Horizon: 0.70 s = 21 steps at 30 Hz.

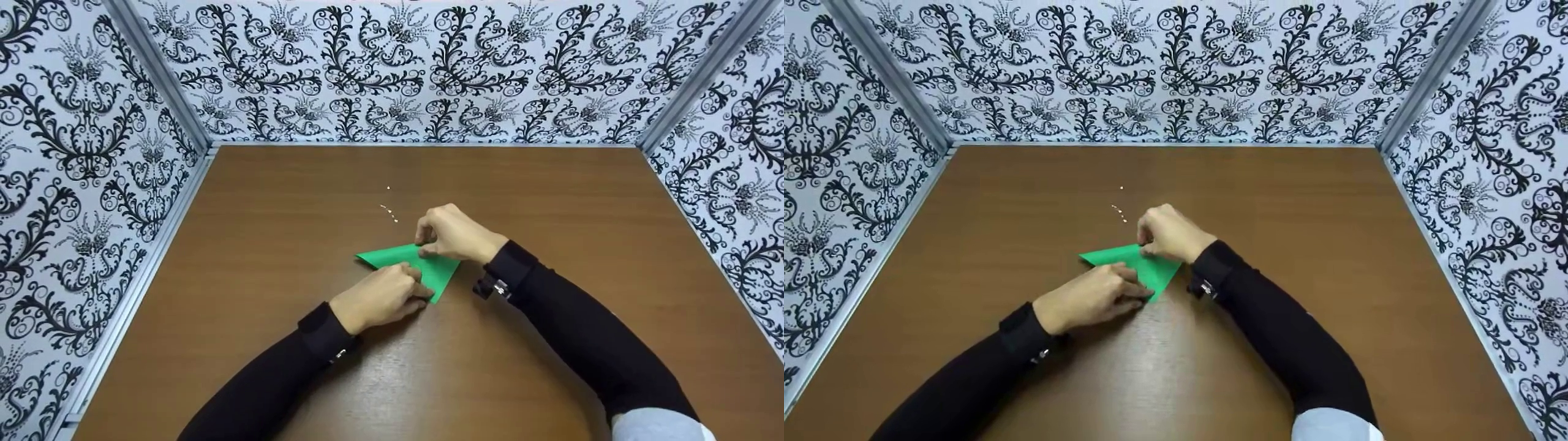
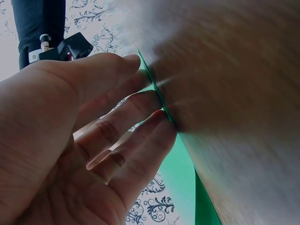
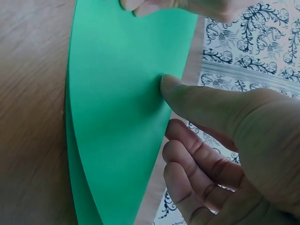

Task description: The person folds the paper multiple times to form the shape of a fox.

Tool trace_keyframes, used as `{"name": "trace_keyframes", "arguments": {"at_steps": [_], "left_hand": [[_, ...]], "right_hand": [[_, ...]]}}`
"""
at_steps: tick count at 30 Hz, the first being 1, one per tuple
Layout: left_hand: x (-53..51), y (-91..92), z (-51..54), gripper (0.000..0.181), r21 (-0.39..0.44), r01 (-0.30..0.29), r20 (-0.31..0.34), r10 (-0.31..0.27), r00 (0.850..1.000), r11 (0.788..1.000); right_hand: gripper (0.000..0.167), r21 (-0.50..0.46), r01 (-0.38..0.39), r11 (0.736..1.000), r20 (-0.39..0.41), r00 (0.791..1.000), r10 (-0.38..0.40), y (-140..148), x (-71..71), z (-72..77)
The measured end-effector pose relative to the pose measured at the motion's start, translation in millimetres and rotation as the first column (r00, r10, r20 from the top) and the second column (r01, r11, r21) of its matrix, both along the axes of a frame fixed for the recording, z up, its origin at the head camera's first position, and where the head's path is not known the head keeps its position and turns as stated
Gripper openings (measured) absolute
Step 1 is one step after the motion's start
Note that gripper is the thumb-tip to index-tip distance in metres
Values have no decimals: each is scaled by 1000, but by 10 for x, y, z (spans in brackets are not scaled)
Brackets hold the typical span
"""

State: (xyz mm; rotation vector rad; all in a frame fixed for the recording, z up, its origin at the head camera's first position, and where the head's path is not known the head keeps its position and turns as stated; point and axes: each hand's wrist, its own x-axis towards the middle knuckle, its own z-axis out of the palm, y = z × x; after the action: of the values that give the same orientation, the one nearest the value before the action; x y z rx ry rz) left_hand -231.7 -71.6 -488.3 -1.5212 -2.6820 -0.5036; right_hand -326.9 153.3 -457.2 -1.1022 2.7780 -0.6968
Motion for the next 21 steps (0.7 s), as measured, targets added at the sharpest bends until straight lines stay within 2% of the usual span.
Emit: {"name": "trace_keyframes", "arguments": {"at_steps": [8,18,21], "left_hand": [[6,2,-8,20,-1,-7,30,7,1000,1000],[14,15,-22,9,-18,-2,-37,2,999,1000],[17,14,-25,10,-38,4,-86,-8,996,999]], "right_hand": [[14,21,24,999,14,1000,-25,-70,-49,-52],[14,18,23,1000,-1,1000,-23,-89,-106,-157],[11,5,24,1000,-14,1000,-24,-86,-125,-182]]}}
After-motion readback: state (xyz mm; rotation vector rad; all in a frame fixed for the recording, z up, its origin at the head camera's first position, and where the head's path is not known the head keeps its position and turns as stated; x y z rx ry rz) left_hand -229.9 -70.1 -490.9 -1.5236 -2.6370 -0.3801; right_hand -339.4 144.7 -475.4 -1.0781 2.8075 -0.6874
